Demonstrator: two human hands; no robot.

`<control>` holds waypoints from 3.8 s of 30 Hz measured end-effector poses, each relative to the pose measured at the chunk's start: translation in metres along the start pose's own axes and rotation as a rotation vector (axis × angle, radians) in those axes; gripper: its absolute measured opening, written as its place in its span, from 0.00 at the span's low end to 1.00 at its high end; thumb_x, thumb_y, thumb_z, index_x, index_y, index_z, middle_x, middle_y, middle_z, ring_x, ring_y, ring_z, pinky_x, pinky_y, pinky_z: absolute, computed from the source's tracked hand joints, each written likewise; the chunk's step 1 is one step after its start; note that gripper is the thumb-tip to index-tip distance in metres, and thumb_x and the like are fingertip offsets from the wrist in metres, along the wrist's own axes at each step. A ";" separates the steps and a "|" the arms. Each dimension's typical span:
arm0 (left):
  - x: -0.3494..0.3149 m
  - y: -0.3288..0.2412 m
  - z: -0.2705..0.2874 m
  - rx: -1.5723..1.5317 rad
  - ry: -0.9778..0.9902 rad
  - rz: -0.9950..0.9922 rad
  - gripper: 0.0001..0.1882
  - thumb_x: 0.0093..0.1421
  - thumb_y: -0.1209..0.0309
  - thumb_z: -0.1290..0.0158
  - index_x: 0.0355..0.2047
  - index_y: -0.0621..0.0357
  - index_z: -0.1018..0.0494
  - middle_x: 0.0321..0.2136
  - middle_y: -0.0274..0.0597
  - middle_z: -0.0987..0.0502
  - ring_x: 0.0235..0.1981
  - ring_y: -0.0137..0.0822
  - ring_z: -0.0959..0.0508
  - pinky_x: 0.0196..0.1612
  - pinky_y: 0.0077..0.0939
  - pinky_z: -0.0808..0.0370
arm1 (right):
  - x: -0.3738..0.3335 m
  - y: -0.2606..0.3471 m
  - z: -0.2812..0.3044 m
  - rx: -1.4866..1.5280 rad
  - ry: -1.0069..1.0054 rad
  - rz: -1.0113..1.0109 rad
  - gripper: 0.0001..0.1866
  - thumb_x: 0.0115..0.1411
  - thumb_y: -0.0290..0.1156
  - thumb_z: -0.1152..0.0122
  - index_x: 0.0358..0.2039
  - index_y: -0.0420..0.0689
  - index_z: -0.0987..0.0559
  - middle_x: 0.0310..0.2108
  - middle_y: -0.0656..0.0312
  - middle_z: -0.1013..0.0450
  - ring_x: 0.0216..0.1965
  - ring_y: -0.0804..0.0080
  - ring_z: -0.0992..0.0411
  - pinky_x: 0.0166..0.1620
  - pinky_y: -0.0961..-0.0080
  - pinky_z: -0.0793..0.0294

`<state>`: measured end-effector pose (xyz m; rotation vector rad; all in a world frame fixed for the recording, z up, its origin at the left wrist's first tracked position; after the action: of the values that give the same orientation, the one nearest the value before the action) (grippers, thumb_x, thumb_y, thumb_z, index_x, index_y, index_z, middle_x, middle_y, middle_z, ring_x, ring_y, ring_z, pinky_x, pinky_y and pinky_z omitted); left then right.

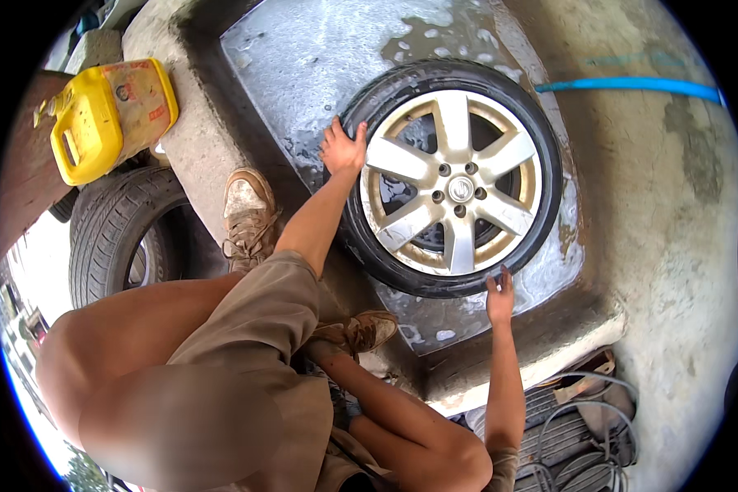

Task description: The person washes a car tire and rim in a concrete wash bay. They scrub the tire and rim with hands and a brush, rinse with a hose, and rotate the tire to clean all sides.

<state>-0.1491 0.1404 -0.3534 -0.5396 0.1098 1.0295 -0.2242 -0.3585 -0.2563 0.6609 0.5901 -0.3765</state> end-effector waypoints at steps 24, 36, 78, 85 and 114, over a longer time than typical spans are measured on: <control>0.014 -0.017 0.007 -0.104 0.035 -0.116 0.40 0.54 0.45 0.47 0.59 0.58 0.40 0.57 0.49 0.36 0.57 0.51 0.36 0.59 0.46 0.39 | 0.270 0.345 -0.122 -0.118 -0.686 -0.201 0.46 0.61 0.65 0.63 0.67 0.44 0.54 0.69 0.44 0.68 0.70 0.49 0.68 0.64 0.42 0.60; 0.136 -0.215 -0.079 -0.125 0.778 -0.589 0.38 0.61 0.38 0.64 0.63 0.49 0.42 0.64 0.41 0.42 0.66 0.47 0.45 0.65 0.44 0.45 | 0.274 0.364 -0.146 -0.290 -0.815 -0.172 0.46 0.63 0.62 0.63 0.67 0.38 0.56 0.67 0.34 0.64 0.67 0.37 0.62 0.61 0.44 0.49; 0.215 0.029 -0.038 -0.130 0.610 0.013 0.22 0.62 0.56 0.52 0.46 0.62 0.26 0.38 0.54 0.21 0.40 0.45 0.22 0.46 0.34 0.29 | 0.272 0.365 -0.145 -0.259 -0.816 -0.127 0.45 0.64 0.60 0.62 0.66 0.34 0.56 0.66 0.32 0.65 0.66 0.33 0.60 0.61 0.43 0.46; 0.146 -0.146 -0.054 -0.523 0.672 -0.453 0.26 0.63 0.55 0.52 0.56 0.57 0.33 0.55 0.53 0.31 0.56 0.48 0.31 0.59 0.34 0.36 | 0.273 0.362 -0.143 -0.256 -0.813 -0.132 0.46 0.64 0.60 0.62 0.66 0.34 0.57 0.66 0.31 0.65 0.66 0.33 0.61 0.64 0.47 0.52; 0.057 0.004 -0.010 -0.289 0.157 0.351 0.19 0.65 0.57 0.59 0.48 0.51 0.26 0.47 0.42 0.24 0.50 0.47 0.27 0.52 0.36 0.32 | 0.276 0.360 -0.145 -0.261 -0.827 -0.119 0.46 0.63 0.61 0.62 0.66 0.33 0.56 0.66 0.31 0.65 0.66 0.32 0.61 0.62 0.46 0.49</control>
<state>-0.1211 0.1820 -0.3823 -0.8862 0.2010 1.3544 0.1133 -0.0369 -0.3530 0.1776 -0.1151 -0.6242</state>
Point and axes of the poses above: each hand's wrist, its own x-axis towards the middle knuckle, its own z-axis out of the back of the hand, y = z × x, the point moved 6 cm from there along x, towards the middle knuckle
